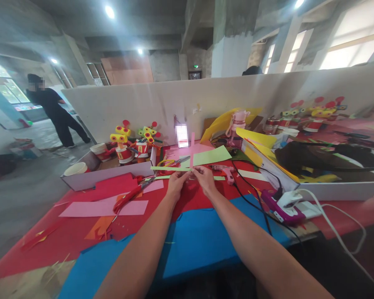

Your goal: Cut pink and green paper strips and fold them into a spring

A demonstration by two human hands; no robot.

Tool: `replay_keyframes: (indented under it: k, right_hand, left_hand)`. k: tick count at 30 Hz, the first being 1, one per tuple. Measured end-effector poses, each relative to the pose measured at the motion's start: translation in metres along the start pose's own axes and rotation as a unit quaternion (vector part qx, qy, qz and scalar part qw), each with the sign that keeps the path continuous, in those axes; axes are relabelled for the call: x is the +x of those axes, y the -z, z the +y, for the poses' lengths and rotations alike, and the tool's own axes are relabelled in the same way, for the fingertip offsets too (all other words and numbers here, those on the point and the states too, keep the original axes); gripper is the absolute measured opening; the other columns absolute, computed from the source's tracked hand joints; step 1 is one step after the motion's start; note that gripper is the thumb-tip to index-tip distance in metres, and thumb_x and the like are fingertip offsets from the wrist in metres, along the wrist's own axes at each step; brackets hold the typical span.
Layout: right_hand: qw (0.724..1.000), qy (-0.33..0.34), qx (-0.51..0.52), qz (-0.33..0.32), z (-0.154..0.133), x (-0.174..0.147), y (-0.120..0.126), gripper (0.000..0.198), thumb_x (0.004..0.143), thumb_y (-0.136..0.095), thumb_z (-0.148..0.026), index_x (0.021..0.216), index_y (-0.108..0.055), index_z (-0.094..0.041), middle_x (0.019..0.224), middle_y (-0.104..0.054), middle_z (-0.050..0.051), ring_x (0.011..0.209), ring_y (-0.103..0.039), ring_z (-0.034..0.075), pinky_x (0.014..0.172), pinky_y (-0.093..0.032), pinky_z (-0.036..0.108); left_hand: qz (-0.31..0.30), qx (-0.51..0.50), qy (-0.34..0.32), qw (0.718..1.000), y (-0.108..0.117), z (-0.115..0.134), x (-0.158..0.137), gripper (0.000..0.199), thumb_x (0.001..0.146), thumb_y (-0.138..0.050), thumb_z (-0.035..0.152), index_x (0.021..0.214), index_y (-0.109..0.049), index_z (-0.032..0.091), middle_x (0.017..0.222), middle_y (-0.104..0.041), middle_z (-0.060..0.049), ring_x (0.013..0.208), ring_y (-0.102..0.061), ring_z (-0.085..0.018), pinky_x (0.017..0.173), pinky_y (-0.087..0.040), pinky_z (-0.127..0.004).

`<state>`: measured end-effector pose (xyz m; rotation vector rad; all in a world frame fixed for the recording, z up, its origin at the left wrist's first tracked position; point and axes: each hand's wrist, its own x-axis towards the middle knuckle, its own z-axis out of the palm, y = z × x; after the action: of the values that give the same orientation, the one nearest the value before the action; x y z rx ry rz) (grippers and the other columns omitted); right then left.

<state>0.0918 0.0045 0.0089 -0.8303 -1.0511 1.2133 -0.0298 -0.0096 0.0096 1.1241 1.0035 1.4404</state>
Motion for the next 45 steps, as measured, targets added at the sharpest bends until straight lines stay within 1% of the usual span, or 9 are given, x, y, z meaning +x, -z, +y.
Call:
replay_keyframes:
  k: [6, 11, 14, 22, 27, 29, 32, 39, 45]
  right_hand:
    - [0.999, -0.004, -0.032, -0.043, -0.0031, -0.0004, 0.0011, 0.027, 0.060, -0.075, -0.042, 0.074, -0.070, -0.019, 0.064, -0.069, 0.001, 0.061, -0.062, 0.017, 0.064, -0.050, 0.029]
    - [0.997, -0.048, -0.004, -0.059, -0.0024, 0.0014, 0.0041, 0.031, 0.057, -0.077, -0.045, 0.073, -0.071, -0.018, 0.065, -0.069, 0.000, 0.060, -0.061, 0.015, 0.066, -0.050, 0.030]
    - [0.998, -0.022, -0.032, -0.055, -0.0009, 0.0016, 0.0050, 0.028, 0.060, -0.075, -0.045, 0.068, -0.071, -0.019, 0.062, -0.068, 0.001, 0.060, -0.061, 0.016, 0.066, -0.049, 0.030]
    - [0.984, 0.076, -0.159, -0.031, 0.0014, 0.0022, 0.0064, 0.025, 0.071, -0.067, -0.044, 0.068, -0.072, -0.020, 0.061, -0.069, 0.002, 0.062, -0.063, 0.019, 0.063, -0.047, 0.029]
    - [0.993, 0.027, -0.076, -0.087, 0.0016, 0.0051, 0.0067, 0.023, 0.060, -0.075, -0.039, 0.071, -0.071, -0.019, 0.067, -0.072, 0.002, 0.062, -0.064, 0.018, 0.067, -0.051, 0.030]
    - [0.994, 0.007, -0.048, -0.101, -0.0004, 0.0052, 0.0071, 0.025, 0.056, -0.077, -0.037, 0.073, -0.071, -0.019, 0.069, -0.072, 0.001, 0.063, -0.065, 0.018, 0.069, -0.052, 0.031]
    - [0.994, -0.003, -0.056, -0.097, -0.0037, 0.0048, 0.0085, 0.026, 0.060, -0.075, -0.040, 0.074, -0.072, -0.019, 0.065, -0.070, 0.000, 0.059, -0.063, 0.016, 0.065, -0.051, 0.030]
    - [0.995, 0.040, -0.083, -0.043, -0.0005, 0.0030, 0.0052, 0.022, 0.065, -0.071, -0.040, 0.070, -0.070, -0.019, 0.063, -0.070, 0.002, 0.060, -0.062, 0.018, 0.062, -0.049, 0.029]
    - [0.991, 0.063, -0.107, -0.048, 0.0039, 0.0023, 0.0031, 0.020, 0.067, -0.067, -0.039, 0.065, -0.066, -0.019, 0.063, -0.069, 0.003, 0.060, -0.061, 0.017, 0.059, -0.046, 0.026]
  left_hand:
    - [0.070, -0.028, 0.014, 0.997, -0.0001, -0.0010, -0.0007, 0.035, 0.053, -0.085, 0.039, 0.070, -0.072, 0.012, 0.061, -0.067, -0.003, 0.054, -0.056, -0.012, 0.054, -0.043, -0.024]
    - [0.056, -0.025, 0.003, 0.998, 0.0012, -0.0035, 0.0002, 0.032, 0.053, -0.084, 0.037, 0.073, -0.074, 0.013, 0.065, -0.070, -0.004, 0.056, -0.059, -0.014, 0.059, -0.046, -0.026]
    - [0.062, -0.016, -0.008, 0.998, 0.0025, -0.0053, 0.0015, 0.031, 0.053, -0.085, 0.036, 0.072, -0.074, 0.014, 0.068, -0.071, -0.004, 0.062, -0.062, -0.016, 0.064, -0.048, -0.028]
    - [0.076, 0.014, 0.027, 0.997, 0.0024, -0.0004, -0.0016, 0.034, 0.053, -0.084, 0.041, 0.068, -0.072, 0.013, 0.059, -0.066, -0.003, 0.051, -0.054, -0.012, 0.051, -0.041, -0.024]
    - [0.093, -0.017, 0.010, 0.995, 0.0015, 0.0012, -0.0019, 0.033, 0.050, -0.086, 0.037, 0.067, -0.073, 0.012, 0.064, -0.069, -0.004, 0.057, -0.059, -0.014, 0.059, -0.045, -0.027]
    - [0.089, -0.022, 0.011, 0.996, 0.0018, -0.0001, -0.0007, 0.032, 0.050, -0.085, 0.037, 0.068, -0.073, 0.013, 0.064, -0.070, -0.004, 0.057, -0.058, -0.015, 0.059, -0.045, -0.027]
    - [0.080, -0.011, -0.005, 0.997, 0.0030, -0.0025, 0.0015, 0.032, 0.051, -0.084, 0.037, 0.070, -0.074, 0.014, 0.066, -0.070, -0.004, 0.060, -0.059, -0.016, 0.060, -0.045, -0.027]
    - [0.069, 0.016, -0.012, 0.997, 0.0042, -0.0027, 0.0031, 0.033, 0.056, -0.083, 0.042, 0.069, -0.071, 0.014, 0.062, -0.066, -0.001, 0.053, -0.051, -0.010, 0.053, -0.039, -0.022]
    - [0.044, 0.030, -0.027, 0.998, 0.0051, -0.0001, 0.0017, 0.036, 0.057, -0.082, 0.046, 0.069, -0.067, 0.015, 0.058, -0.060, 0.002, 0.050, -0.047, -0.008, 0.050, -0.035, -0.020]
